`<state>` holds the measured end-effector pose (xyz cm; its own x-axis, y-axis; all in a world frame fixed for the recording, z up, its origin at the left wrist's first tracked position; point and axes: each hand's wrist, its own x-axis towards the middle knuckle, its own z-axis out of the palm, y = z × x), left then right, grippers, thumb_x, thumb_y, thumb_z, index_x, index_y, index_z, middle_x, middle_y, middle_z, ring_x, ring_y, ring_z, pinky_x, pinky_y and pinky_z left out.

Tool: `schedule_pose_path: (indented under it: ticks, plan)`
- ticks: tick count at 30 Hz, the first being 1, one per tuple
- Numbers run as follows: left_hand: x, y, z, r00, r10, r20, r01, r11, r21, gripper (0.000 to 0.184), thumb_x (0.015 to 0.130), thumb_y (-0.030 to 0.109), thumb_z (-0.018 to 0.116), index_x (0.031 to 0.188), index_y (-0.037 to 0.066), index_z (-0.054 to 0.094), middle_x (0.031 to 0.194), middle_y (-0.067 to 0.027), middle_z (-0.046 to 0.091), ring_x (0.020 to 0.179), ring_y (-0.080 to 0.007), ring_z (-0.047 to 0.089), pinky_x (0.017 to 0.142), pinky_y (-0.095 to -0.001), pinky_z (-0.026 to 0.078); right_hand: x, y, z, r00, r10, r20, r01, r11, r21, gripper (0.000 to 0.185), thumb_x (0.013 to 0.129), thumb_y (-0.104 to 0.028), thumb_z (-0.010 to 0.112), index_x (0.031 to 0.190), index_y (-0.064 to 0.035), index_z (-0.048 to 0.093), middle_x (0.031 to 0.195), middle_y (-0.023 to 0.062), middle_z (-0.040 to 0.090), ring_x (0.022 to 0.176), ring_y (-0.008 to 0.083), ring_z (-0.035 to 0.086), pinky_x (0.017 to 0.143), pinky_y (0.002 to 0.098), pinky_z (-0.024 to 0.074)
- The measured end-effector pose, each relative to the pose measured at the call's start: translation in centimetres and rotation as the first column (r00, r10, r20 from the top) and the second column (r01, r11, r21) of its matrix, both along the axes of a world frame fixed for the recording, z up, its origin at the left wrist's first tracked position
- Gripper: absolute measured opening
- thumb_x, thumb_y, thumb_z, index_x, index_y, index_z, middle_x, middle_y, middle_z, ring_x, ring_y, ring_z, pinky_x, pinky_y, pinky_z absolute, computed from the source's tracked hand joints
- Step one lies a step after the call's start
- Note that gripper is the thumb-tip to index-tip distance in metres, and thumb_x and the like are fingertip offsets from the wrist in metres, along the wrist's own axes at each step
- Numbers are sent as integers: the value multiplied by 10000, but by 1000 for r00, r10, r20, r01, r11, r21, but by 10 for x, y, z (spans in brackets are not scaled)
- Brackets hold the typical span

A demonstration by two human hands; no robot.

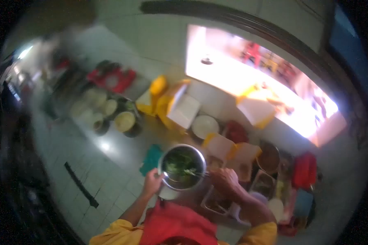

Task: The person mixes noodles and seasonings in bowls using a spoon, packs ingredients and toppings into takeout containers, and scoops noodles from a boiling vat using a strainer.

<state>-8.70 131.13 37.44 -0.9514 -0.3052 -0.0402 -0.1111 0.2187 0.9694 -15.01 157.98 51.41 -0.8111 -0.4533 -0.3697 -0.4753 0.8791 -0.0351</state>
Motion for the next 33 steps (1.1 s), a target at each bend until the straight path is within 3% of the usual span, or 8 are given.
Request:
schedule_pose_path:
  ticks: [2,4,7,10,20,25,30,33]
  plan:
    - [3,-3,15,999,-15,43,13,999,53,231,765,176,643,687,5,508,588,-96,502,553,-154,443,542,-334,398,1,2,12,995,-98,27,98,995,1,138,743,-246,561,813,-143,622,715,111,615,687,289,612,556,390,470]
    - [4,-10,-4,997,48,-57,-52,996,-67,242,760,166,639,682,-2,484,602,-102,488,577,-148,426,559,-326,387,-2,8,18,993,-102,50,104,994,-41,173,739,-291,581,813,-140,622,727,113,617,721,285,615,591,394,467]
    - [6,-15,-13,999,33,-19,-36,990,-134,249,753,155,632,677,-7,458,612,-106,471,598,-149,409,583,-322,382,-9,29,36,971,-231,64,237,966,-99,213,727,-331,596,807,-136,624,743,115,620,745,284,616,619,397,463]
    - [10,-15,-24,997,57,47,-55,998,-30,244,751,147,624,675,-10,454,614,-112,468,609,-143,400,594,-322,381,-19,53,47,971,-234,-38,230,969,-84,222,724,-331,581,818,-140,642,762,110,630,743,289,618,617,396,462]
    - [17,-14,-12,993,93,79,-99,992,81,201,775,134,614,701,-10,495,664,-64,529,654,-121,453,625,-301,396,-64,60,-71,955,-263,-141,284,945,160,124,705,-203,603,778,-123,665,768,87,655,734,244,654,604,357,515]
    - [18,-18,-26,990,81,113,-96,987,129,136,778,107,590,723,15,506,721,-2,518,667,-76,444,611,-253,391,-72,57,-82,968,-213,-135,235,957,172,128,726,-208,599,781,-113,666,785,81,660,731,235,657,600,353,517]
    - [20,-21,-32,993,93,73,-95,995,15,250,766,155,626,679,-9,459,636,-79,480,636,-140,421,618,-312,384,-69,54,-57,965,-232,-125,250,956,155,149,704,-234,622,789,-129,683,792,74,664,768,226,654,611,341,510]
    - [18,-23,-45,994,87,66,-89,996,18,273,761,169,632,673,-11,447,632,-90,466,634,-153,413,621,-318,382,-74,58,-86,966,-233,-115,255,935,245,147,714,-231,613,785,-122,682,796,74,663,764,226,653,618,336,507]
